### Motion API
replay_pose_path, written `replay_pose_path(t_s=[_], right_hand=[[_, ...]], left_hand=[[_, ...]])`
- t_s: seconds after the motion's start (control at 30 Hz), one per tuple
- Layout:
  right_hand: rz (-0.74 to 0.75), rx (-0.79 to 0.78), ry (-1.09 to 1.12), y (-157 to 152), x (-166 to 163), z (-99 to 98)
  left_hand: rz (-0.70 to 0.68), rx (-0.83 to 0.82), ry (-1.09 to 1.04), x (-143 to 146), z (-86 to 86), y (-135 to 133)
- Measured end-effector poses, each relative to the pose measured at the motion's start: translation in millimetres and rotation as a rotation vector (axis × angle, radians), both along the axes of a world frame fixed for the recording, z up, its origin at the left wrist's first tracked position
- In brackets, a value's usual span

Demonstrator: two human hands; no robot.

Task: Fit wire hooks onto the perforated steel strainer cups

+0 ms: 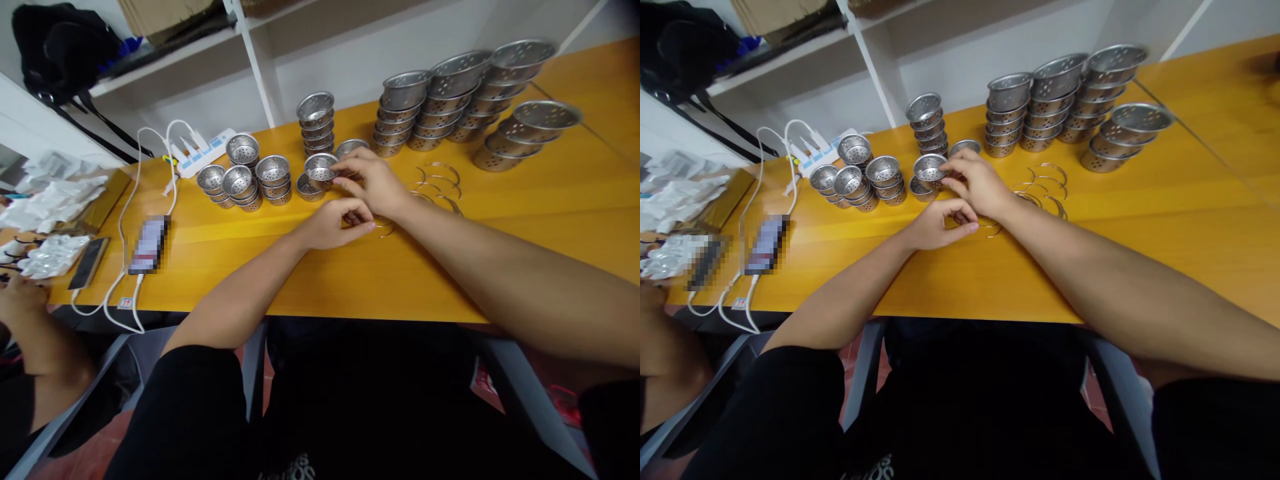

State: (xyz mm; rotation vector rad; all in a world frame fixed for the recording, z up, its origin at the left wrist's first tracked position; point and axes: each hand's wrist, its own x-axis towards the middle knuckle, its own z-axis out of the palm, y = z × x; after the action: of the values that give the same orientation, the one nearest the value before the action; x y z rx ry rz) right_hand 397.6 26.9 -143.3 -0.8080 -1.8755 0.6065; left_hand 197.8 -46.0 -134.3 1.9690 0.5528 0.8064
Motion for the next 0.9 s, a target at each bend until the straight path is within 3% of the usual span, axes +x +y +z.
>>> replay_pose_path(t_s=[0.37,0.9], right_hand=[[0.011,0.071,-0.086,-2.0,1.5,4.5],[0.136,-0.079,-0.151,-11.3,6.0,12.9]], left_hand=[[-0.026,0.004,-0.034,-0.7,-1.6,1.3],[-0.011,0.012,0.002,-0.6,2.1,-0.8]])
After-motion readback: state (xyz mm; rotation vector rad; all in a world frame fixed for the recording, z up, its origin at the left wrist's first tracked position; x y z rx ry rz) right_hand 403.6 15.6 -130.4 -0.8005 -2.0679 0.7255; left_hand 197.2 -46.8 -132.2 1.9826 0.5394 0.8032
